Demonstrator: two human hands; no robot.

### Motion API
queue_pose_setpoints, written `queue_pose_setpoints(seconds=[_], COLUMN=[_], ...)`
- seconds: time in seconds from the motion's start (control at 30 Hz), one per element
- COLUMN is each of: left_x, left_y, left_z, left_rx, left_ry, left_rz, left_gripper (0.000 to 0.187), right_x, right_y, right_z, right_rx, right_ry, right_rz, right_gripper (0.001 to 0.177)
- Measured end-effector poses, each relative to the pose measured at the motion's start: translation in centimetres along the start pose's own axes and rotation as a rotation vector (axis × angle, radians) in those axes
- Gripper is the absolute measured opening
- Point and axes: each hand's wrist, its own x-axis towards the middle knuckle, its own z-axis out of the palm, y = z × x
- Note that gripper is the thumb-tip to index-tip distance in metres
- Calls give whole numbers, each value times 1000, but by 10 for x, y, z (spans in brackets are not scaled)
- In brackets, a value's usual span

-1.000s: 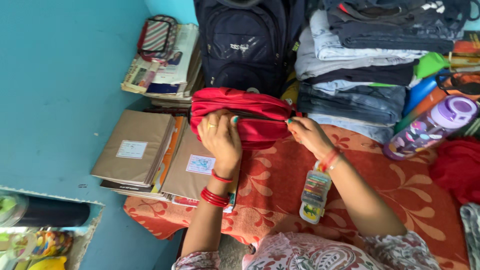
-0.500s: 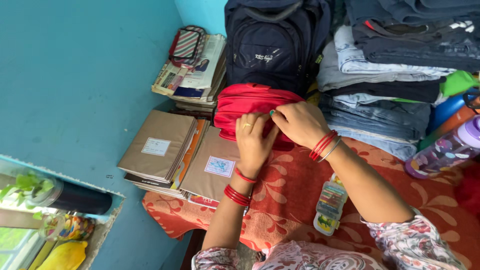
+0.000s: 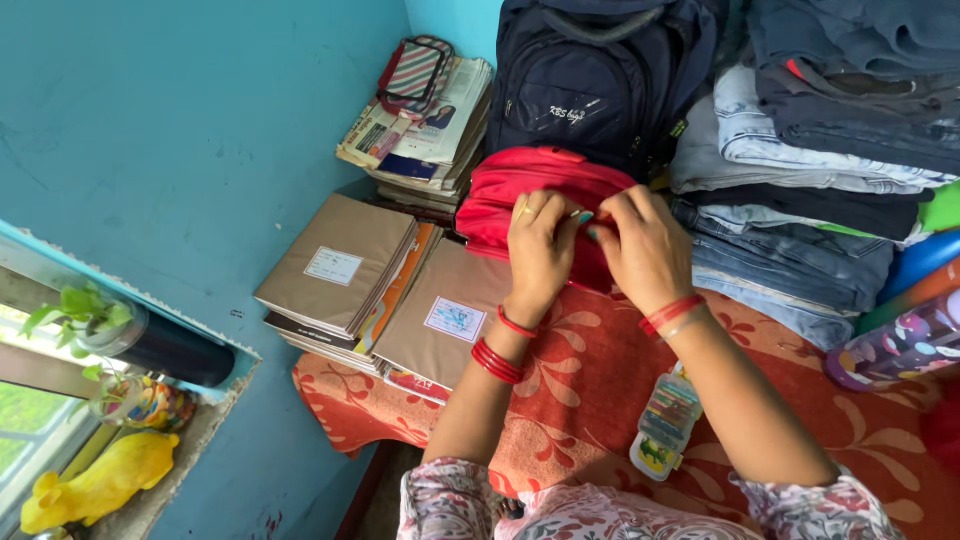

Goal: The person organizes a stack of notebooks and books on a table, then puts the notebooks and a pencil case into a backpack.

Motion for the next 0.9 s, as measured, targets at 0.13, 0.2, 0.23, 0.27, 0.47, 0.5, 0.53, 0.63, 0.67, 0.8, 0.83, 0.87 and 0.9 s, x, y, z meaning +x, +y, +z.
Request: queue_pose_setpoints(seconds=[0.13, 0.2, 0.23, 0.27, 0.47, 0.5, 0.53, 0.63, 0.67, 0.8, 0.83, 0.87, 0.9], left_x=[13, 21, 25, 28, 44, 45, 51, 60, 65, 81, 84, 85, 85], left_y=[-6, -9, -10, -11, -26, -30, -33, -40, -43, -49, -50, -50, -49], left_z=[-1, 1, 3, 6, 28, 29, 31, 31, 32, 40, 43, 45, 46], left_rx=[-87, -93, -97, -118, -178, -181, -185, 53, 92, 162, 158, 192, 226], left_ry=[-38, -58, -68, -76, -132, -140, -145, -99, -59, 30, 35, 36, 37], left_rz=[-14, -37, -47, -58, -55, -30, 3, -3, -20, -79, -92, -73, -54], left_gripper=[15, 15, 15, 16, 16, 15, 14, 11, 11, 17, 18, 17, 16], right_x=[8, 13, 17, 22, 53, 59, 66, 77, 79, 92, 95, 97, 98], right_y=[18, 23, 24, 26, 27, 27, 28, 28, 29, 38, 41, 44, 48], right_z=[18, 15, 12, 8, 10, 15, 18, 26, 27, 25, 25, 25, 25], right_rx=[-88, 29, 85, 103, -21, -98, -176, -283, -259, -199, -193, -175, -158], right_ry=[2, 77, 115, 117, 24, 28, 39, 64, 50, -12, -30, -21, -13], right_rz=[14, -122, -190, -212, -120, -112, -109, -146, -140, -88, -69, -79, -89], right_gripper=[21, 36, 45, 42, 30, 28, 27, 14, 18, 26, 25, 25, 24])
